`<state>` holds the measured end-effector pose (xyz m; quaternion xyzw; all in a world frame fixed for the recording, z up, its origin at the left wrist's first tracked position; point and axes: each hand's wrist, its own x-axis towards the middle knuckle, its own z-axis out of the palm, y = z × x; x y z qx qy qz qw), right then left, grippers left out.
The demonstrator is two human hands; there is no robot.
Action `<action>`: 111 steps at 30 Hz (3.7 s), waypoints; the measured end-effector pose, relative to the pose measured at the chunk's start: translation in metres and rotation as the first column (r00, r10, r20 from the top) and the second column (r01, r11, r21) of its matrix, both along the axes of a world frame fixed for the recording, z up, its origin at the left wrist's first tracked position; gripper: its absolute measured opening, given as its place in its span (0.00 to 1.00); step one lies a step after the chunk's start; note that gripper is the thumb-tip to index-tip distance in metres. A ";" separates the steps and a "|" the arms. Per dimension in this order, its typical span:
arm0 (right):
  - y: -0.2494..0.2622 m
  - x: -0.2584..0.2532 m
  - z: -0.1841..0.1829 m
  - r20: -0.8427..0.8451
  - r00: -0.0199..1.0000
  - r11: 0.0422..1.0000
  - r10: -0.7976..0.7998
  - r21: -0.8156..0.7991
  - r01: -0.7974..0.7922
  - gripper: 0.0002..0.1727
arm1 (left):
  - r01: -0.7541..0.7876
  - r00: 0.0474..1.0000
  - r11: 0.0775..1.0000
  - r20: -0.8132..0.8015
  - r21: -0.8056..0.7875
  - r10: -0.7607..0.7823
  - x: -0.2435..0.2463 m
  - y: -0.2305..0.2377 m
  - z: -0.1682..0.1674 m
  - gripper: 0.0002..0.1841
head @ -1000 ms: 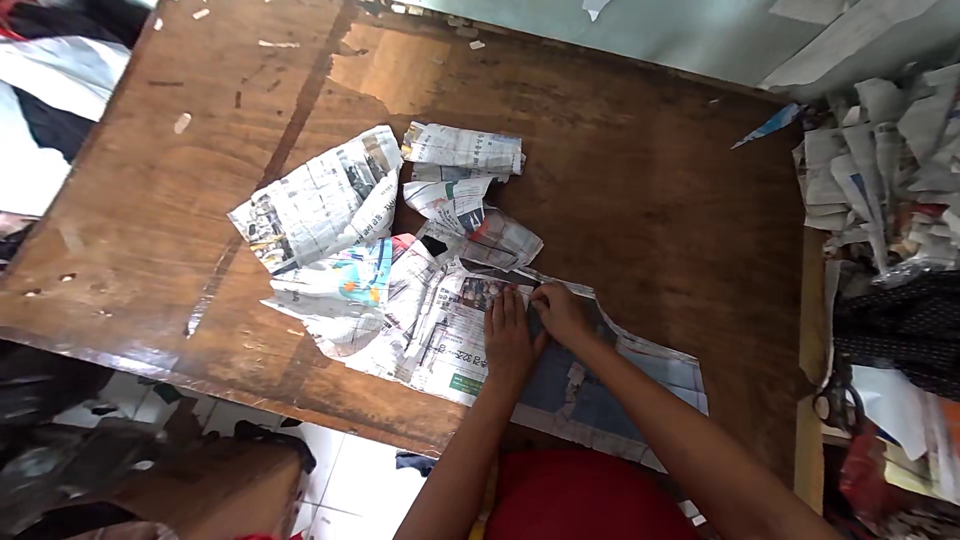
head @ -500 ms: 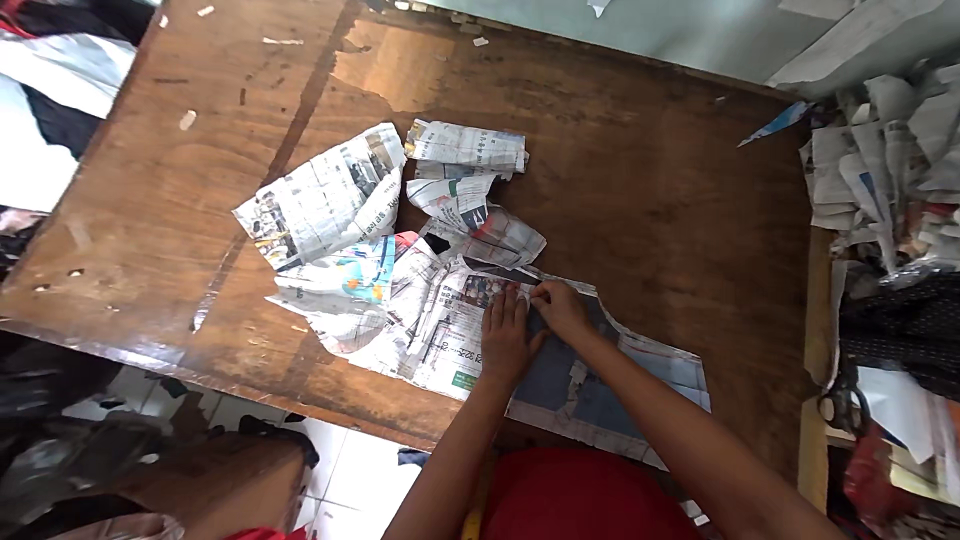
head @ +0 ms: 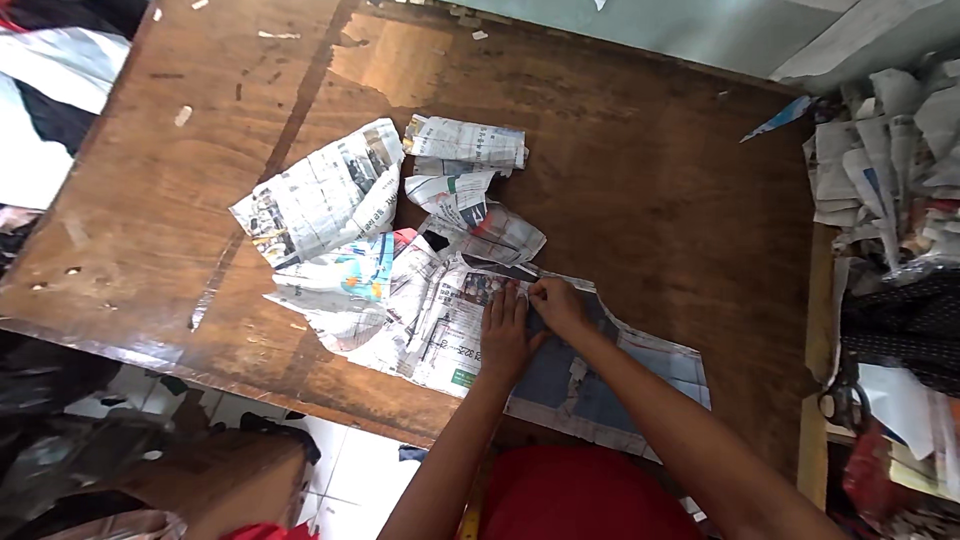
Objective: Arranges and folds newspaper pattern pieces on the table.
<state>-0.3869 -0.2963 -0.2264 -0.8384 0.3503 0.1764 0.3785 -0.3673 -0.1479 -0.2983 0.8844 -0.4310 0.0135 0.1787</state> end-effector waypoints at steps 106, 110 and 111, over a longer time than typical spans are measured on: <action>-0.182 -0.414 0.035 -0.017 0.905 0.898 -0.425 -0.132 0.419 0.19 | -0.399 0.908 0.893 -0.050 0.208 0.417 0.142 0.164 0.017 0.47; -0.183 -0.423 0.021 -0.034 0.908 0.900 -0.417 -0.152 0.408 0.19 | -0.474 0.848 0.819 -0.084 0.324 0.524 0.180 0.182 0.038 0.48; -0.182 -0.425 0.019 -0.046 0.910 0.902 -0.412 -0.164 0.400 0.19 | -0.499 0.826 0.798 -0.094 0.337 0.556 0.186 0.181 0.046 0.48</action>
